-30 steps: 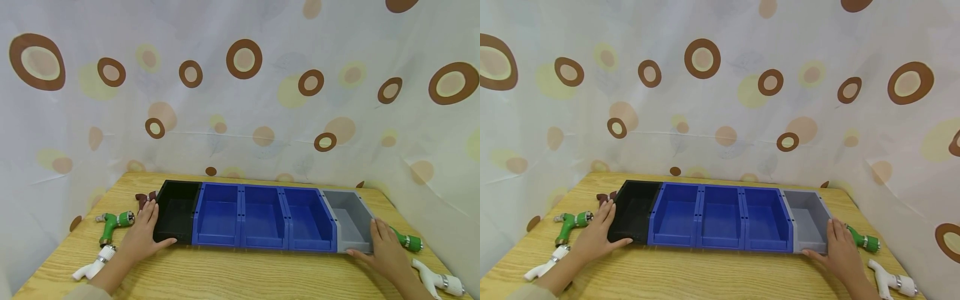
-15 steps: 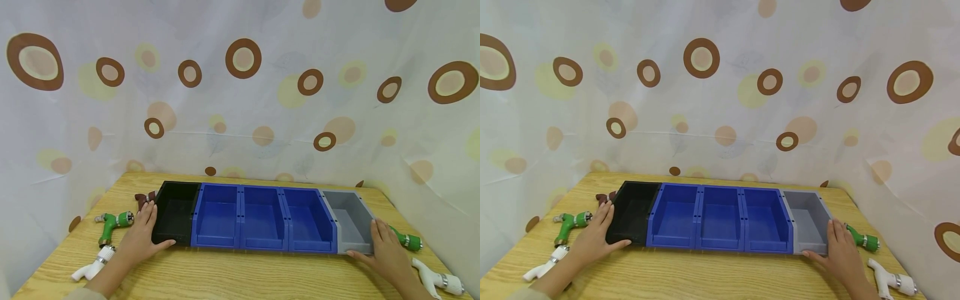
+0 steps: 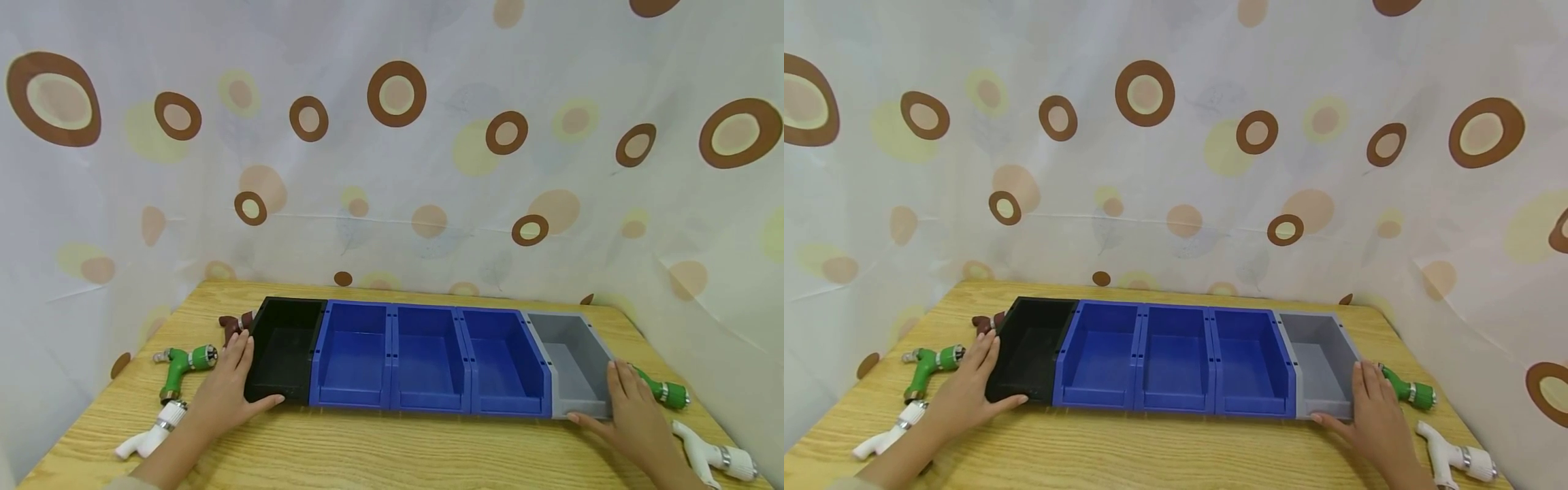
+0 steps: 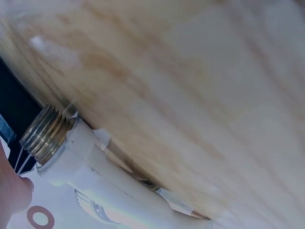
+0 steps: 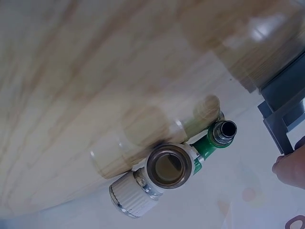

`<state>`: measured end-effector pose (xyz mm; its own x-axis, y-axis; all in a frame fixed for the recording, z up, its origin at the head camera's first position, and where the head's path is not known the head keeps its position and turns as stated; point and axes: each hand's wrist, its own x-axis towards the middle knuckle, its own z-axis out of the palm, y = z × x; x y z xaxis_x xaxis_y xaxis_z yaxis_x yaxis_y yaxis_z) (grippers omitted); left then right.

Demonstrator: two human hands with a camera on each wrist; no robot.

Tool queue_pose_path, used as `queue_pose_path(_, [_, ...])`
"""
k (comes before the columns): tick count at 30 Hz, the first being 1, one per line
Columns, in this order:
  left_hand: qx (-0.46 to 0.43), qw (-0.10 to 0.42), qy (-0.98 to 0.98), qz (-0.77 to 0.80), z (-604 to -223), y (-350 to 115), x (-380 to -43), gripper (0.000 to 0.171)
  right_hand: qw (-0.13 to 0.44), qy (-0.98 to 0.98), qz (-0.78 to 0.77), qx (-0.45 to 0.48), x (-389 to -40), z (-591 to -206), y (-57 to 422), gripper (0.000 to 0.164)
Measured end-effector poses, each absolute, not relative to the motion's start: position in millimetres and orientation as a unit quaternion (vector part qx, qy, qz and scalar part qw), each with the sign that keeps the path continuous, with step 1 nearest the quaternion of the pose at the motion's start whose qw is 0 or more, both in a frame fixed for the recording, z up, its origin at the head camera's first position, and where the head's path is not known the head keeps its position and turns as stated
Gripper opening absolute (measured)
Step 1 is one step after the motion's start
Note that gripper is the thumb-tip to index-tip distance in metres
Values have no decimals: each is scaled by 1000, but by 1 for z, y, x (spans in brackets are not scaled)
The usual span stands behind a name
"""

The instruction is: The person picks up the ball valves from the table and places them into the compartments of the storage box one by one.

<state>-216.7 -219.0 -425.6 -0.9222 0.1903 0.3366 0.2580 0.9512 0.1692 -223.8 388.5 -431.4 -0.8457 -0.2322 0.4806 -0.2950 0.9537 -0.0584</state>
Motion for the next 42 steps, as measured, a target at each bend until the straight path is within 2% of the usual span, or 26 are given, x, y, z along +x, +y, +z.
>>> queue_pose_path(42, [-115,154,-975,-112,-423,-220,-208,110,257,-955,66,133,-213,-434,388,117])
